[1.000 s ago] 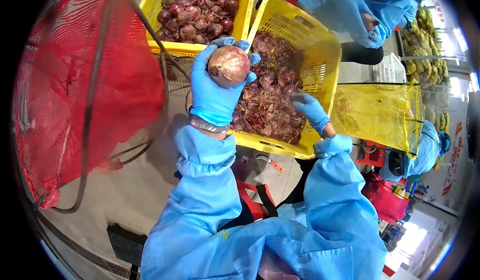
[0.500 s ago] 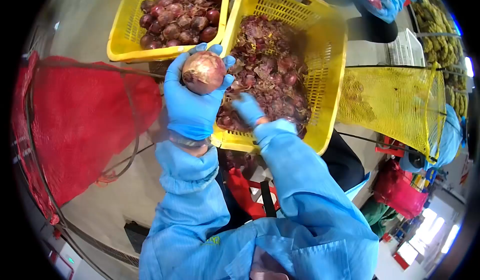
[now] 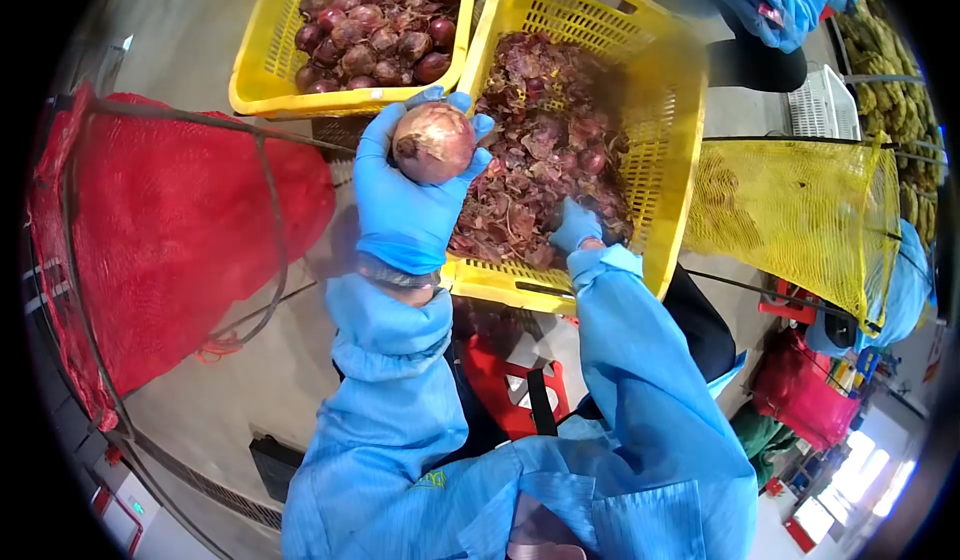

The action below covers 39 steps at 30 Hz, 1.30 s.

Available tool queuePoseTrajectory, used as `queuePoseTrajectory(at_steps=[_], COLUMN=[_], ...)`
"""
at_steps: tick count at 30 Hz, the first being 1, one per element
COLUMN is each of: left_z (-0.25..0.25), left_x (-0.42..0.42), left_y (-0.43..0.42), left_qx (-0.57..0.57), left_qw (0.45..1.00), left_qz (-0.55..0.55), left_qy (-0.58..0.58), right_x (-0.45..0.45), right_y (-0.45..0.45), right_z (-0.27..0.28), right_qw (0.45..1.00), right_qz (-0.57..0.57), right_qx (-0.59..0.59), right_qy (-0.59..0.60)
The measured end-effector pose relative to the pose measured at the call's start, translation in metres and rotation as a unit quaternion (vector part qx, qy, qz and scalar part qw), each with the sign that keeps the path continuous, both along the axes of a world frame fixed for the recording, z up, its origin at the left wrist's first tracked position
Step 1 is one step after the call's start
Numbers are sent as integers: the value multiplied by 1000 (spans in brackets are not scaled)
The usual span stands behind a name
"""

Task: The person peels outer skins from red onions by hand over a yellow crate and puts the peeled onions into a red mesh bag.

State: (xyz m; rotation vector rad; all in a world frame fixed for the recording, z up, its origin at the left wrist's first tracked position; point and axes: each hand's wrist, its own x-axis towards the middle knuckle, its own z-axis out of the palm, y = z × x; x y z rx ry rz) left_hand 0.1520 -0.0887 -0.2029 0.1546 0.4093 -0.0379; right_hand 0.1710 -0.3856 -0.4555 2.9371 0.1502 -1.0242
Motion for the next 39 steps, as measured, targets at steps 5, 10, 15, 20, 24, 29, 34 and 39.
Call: queuePoseTrajectory(at_steps=[5,10,15,20,24,29,34,39], left_z=[-2,-2,-2,19,19,21,11,9], left_x=[-1,0,2,5,5,3,6,3], left_y=[0,1,-3,-14,-20,-22,-30,-41], left_qx=[-25,-7,-14,35,38,91,103,129], left_qw=[999,1000,999,998,990,981,979,974], left_qz=[14,13,-6,-35,-70,-71,-28,-84], left_qy=[-14,3,-36,-35,-114,-153,-174,-164], right_x=[40,43,49,54,25,38,34,14], right_y=[-1,2,-27,-11,-2,6,32,69], right_z=[2,14,-40,-15,-15,33,104,246], right_qw=[990,983,968,973,980,891,799,710], right_qz=[-42,-59,-88,-11,-106,-213,-217,-182], right_qx=[51,90,134,66,113,333,541,680], right_qy=[126,151,191,220,121,224,144,-3])
